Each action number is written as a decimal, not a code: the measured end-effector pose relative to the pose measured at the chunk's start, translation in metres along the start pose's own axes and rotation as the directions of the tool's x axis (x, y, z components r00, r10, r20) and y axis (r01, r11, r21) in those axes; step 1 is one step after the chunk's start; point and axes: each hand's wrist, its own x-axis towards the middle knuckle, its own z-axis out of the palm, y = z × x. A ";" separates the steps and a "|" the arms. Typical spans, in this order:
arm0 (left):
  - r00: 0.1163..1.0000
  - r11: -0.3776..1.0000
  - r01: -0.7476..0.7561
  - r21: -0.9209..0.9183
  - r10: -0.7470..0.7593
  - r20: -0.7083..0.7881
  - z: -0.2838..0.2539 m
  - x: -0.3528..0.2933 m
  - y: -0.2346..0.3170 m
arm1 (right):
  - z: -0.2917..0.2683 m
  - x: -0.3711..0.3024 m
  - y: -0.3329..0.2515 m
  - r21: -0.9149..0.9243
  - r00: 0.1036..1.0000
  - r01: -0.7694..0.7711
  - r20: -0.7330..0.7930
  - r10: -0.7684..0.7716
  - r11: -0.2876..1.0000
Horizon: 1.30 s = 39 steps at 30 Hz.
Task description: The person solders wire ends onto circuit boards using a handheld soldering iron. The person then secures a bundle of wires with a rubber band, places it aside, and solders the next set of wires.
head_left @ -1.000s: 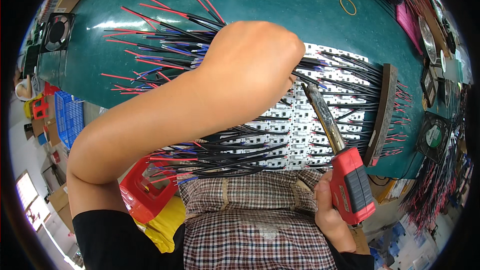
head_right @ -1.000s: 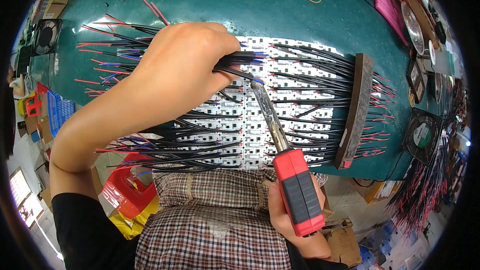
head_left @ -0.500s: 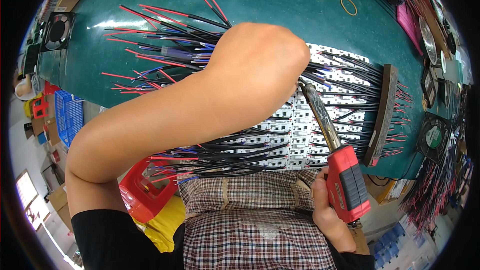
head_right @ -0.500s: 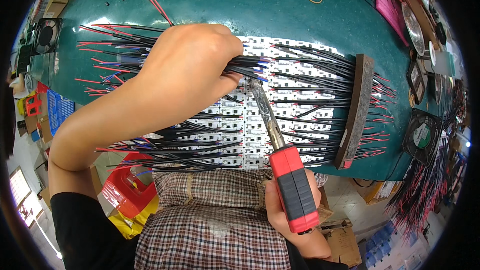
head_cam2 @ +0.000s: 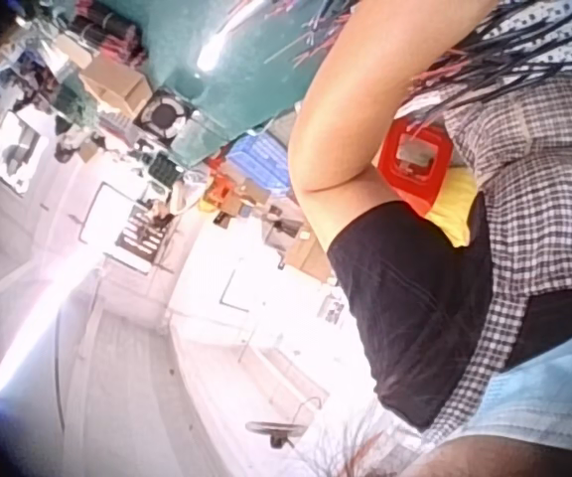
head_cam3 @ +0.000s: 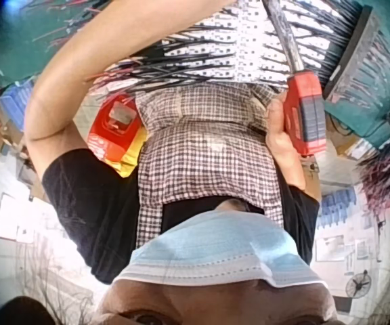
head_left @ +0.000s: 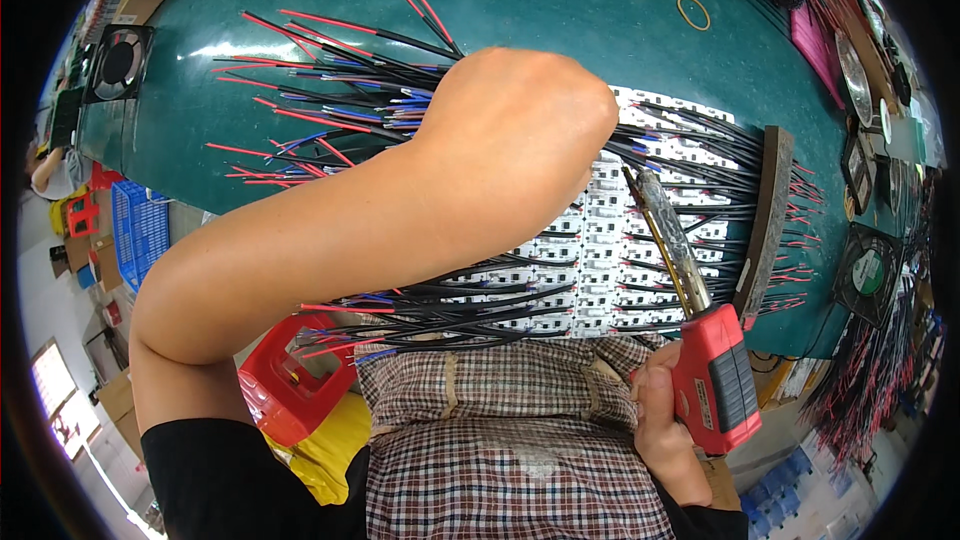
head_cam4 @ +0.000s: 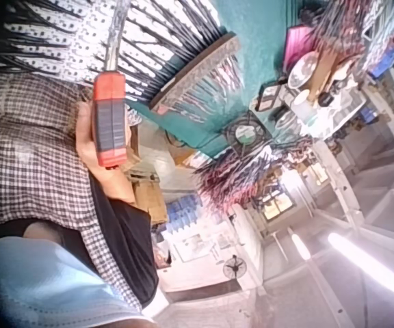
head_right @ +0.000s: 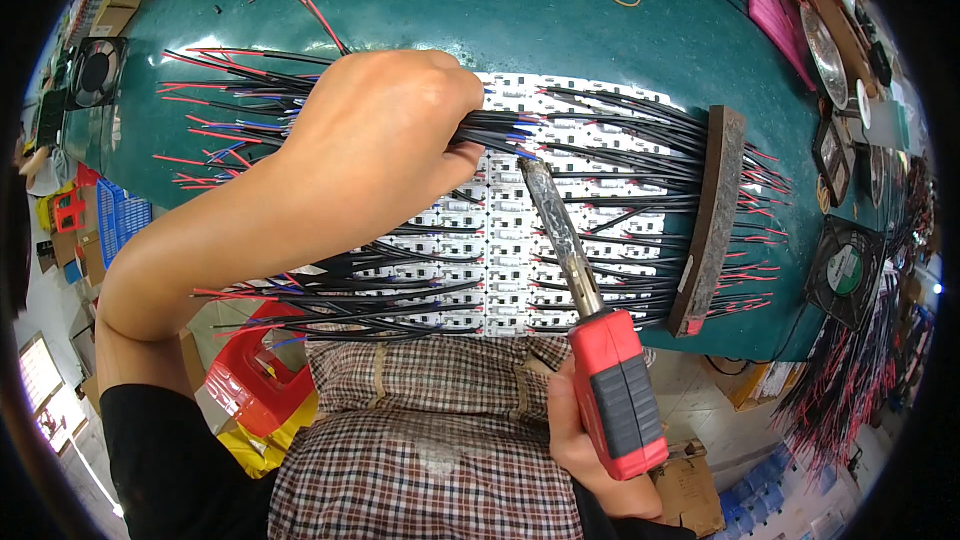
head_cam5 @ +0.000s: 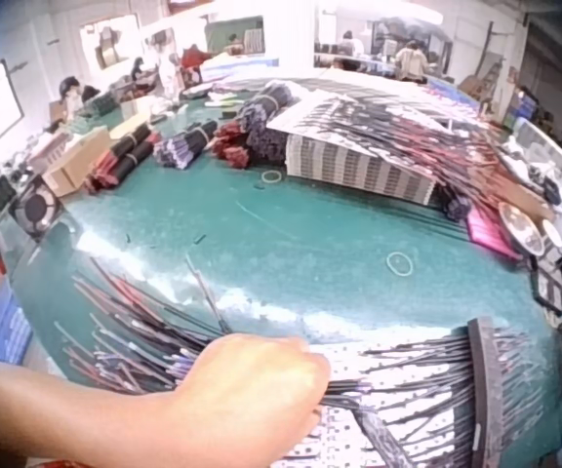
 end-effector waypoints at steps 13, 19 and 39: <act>0.994 0.988 -0.018 -0.150 0.001 -0.112 -0.010 -0.006 -0.008 | 0.004 0.001 0.013 0.149 0.985 0.164 -0.075 -0.154 0.975; 0.967 0.982 -0.060 -0.179 0.013 -0.253 -0.024 -0.009 0.008 | 0.002 -0.002 0.015 0.202 0.985 0.165 -0.079 -0.152 0.965; 0.994 0.927 0.068 -0.368 -0.094 -0.053 0.002 -0.019 -0.002 | 0.003 -0.021 0.033 0.083 0.995 0.104 -0.012 -0.103 0.991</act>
